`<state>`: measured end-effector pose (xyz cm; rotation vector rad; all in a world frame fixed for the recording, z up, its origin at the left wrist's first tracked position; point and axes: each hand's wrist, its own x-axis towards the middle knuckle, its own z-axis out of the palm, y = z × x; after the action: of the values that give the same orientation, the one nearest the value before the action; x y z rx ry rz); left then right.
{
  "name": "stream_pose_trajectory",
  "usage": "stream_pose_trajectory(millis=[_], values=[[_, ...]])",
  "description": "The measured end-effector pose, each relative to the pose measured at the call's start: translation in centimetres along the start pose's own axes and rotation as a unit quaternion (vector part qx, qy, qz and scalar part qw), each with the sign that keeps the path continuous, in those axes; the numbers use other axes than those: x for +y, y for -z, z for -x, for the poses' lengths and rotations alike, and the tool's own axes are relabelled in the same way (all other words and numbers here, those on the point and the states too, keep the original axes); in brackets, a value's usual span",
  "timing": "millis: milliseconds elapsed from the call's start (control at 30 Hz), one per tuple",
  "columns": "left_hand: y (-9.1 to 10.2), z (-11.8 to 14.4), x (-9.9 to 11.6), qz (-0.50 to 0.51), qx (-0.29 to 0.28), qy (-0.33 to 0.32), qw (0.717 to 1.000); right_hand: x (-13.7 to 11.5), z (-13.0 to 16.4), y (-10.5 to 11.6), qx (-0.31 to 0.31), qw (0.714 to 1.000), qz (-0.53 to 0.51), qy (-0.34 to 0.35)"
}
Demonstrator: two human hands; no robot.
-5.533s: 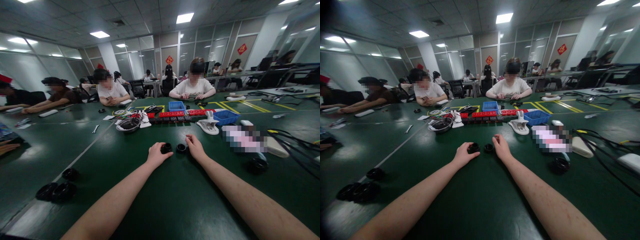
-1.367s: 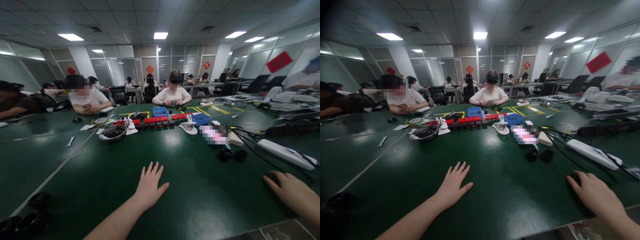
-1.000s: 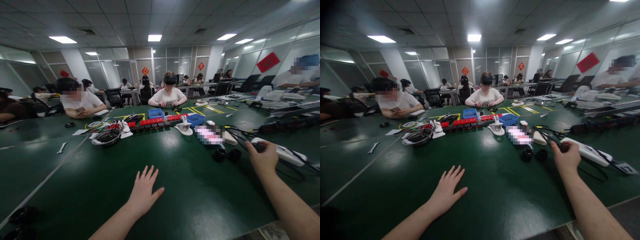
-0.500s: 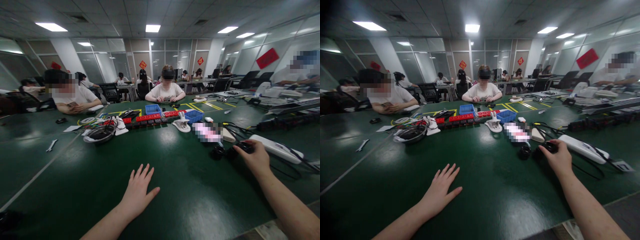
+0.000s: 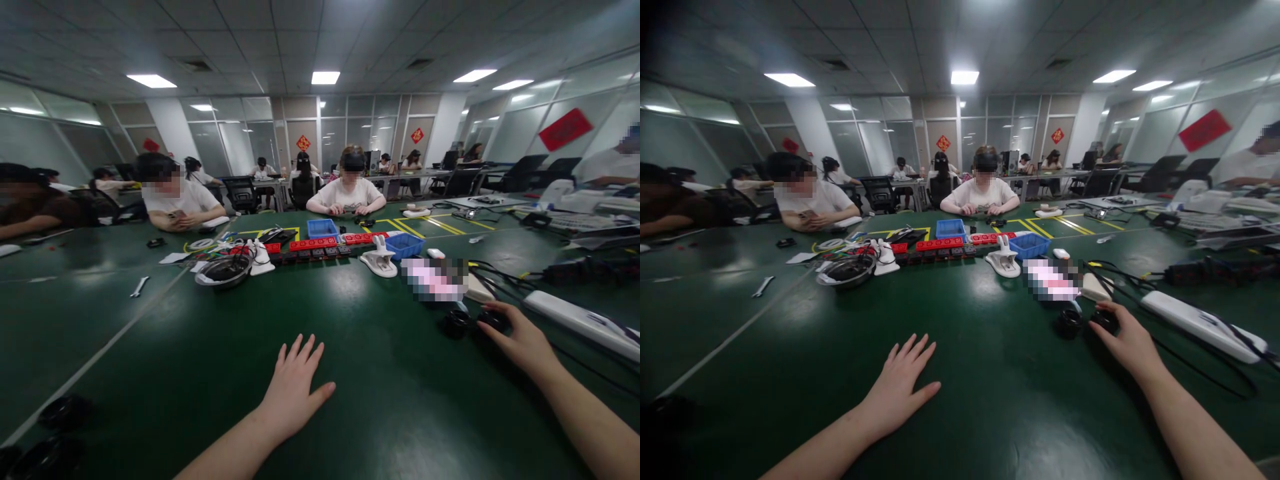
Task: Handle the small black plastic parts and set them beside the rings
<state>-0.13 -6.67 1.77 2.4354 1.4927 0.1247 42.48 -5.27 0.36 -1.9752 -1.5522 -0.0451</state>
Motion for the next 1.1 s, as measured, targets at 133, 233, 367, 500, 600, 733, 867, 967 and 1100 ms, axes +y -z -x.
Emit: stream_pose_trajectory(millis=[133, 233, 367, 500, 600, 733, 867, 967, 1100], values=[[0.4, 0.4, 0.1, 0.013, 0.004, -0.005, 1.0, 0.4, -0.2, 0.1, 0.03, 0.999, 0.028, 0.009], [0.5, 0.7, 0.1, 0.025, 0.01, -0.004, 1.0, 1.0, -0.6, 0.6, 0.132, 0.986, 0.101, 0.021], [0.2, 0.7, 0.1, 0.027, 0.021, -0.004, 0.999, -0.1, -0.2, 1.4, 0.28, 0.942, 0.187, -0.009], [-0.6, 0.5, 0.6, 0.013, 0.04, 0.006, 0.999, -7.5, 3.7, 0.0, 0.22, 0.945, 0.11, 0.216], [-0.9, 1.0, 1.1, 0.003, 0.048, 0.002, 0.999, -15.7, 7.5, -2.8, -0.008, 0.92, 0.037, 0.39], [0.7, 4.7, 0.9, 0.019, 0.015, -0.052, 0.998, -23.5, 9.8, -6.7, -0.191, 0.881, -0.037, 0.431], [3.6, 11.3, -2.5, 0.056, 0.111, -0.048, 0.991, -26.7, 8.6, -9.3, -0.253, 0.892, -0.077, 0.366], [4.5, 17.1, -7.6, -0.019, 0.319, 0.099, 0.942, -27.6, 7.5, -10.3, -0.264, 0.897, -0.09, 0.343], [3.4, 24.1, -14.9, -0.082, 0.453, 0.359, 0.812, -27.4, 7.0, -10.4, -0.287, 0.897, -0.116, 0.316]])
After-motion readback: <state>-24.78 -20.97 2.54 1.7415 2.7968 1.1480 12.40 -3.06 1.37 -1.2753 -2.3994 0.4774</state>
